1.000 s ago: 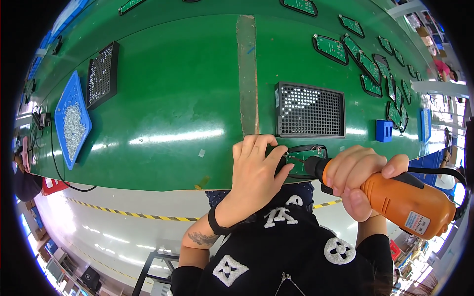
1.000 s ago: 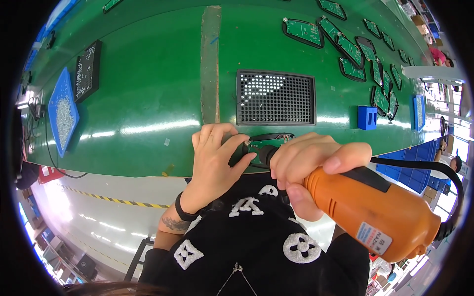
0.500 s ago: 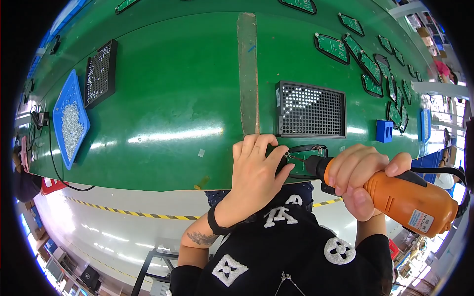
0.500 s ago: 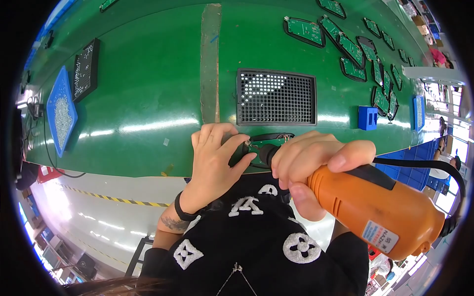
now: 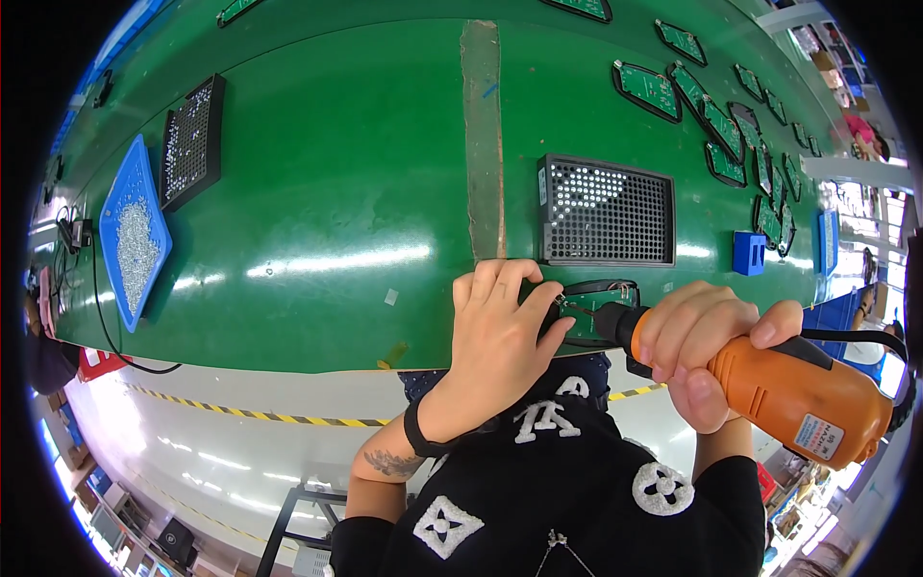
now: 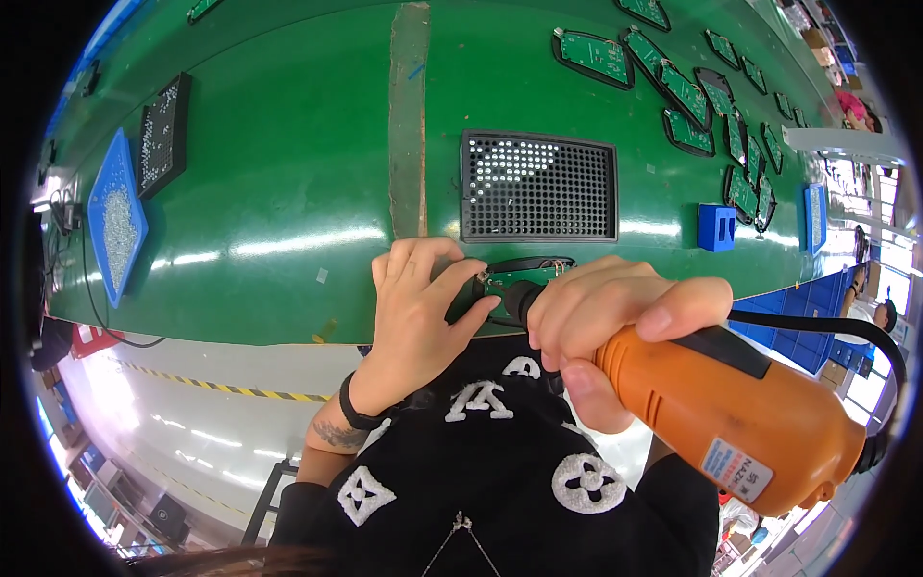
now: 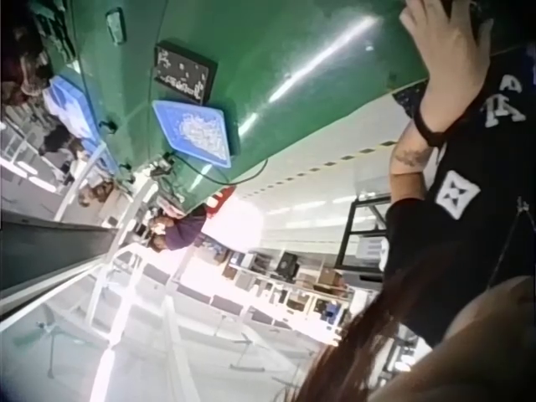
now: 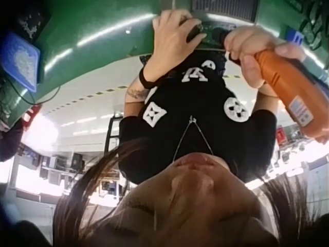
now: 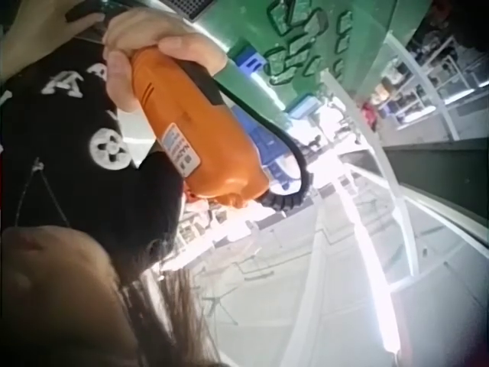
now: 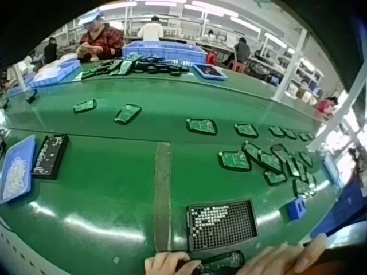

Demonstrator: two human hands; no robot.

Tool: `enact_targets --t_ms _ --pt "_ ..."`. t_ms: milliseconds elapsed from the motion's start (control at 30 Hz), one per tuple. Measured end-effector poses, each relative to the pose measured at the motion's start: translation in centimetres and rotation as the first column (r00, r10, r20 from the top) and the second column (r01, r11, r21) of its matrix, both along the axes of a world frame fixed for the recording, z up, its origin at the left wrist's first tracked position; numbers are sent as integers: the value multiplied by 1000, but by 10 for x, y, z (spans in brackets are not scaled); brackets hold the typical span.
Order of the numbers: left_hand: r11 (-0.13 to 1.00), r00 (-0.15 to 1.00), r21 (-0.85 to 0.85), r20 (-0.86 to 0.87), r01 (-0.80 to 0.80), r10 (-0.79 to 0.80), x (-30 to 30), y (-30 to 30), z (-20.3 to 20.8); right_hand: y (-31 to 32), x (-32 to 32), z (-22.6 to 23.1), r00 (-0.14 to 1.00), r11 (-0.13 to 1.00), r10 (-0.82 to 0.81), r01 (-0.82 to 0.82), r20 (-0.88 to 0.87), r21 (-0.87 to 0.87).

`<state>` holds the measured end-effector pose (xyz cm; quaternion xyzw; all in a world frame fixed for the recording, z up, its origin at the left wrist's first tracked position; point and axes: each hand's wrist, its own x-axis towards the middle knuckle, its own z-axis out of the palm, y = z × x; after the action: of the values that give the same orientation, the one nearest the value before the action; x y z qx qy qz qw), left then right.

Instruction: The person picks up a circuit board from a conveyor belt, places it on the work surface, and uses an electric screwdriver to drive screws into it. They then move the board back onto the conveyor belt and repeat the process with another circuit board.

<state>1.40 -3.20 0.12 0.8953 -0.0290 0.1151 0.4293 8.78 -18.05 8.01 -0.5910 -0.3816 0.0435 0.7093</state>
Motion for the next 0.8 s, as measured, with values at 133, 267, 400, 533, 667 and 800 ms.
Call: enact_targets --t_ms 133,267,400,533,667,800 --pt "1000 1000 6 -5 19 -19 0 1 -1 -8 9 -1 983 983 181 -182 42 28" --pt "1000 1000 9 -8 10 -10 -2 2 -2 -5 7 -3 984 983 178 -179 25 41" --pt "1000 1000 -1 3 3 -3 0 -1 -2 -1 6 0 981 981 189 -191 48 38" --pt "1000 1000 -15 8 -16 16 0 -1 -4 3 5 0 977 977 209 -210 40 26" --pt "1000 1000 -3 -1 -14 14 1 0 -1 14 9 0 980 986 168 -165 109 -33" --pt "1000 1000 24 -3 -3 3 5 -3 11 16 5 7 975 983 181 -176 131 -55"
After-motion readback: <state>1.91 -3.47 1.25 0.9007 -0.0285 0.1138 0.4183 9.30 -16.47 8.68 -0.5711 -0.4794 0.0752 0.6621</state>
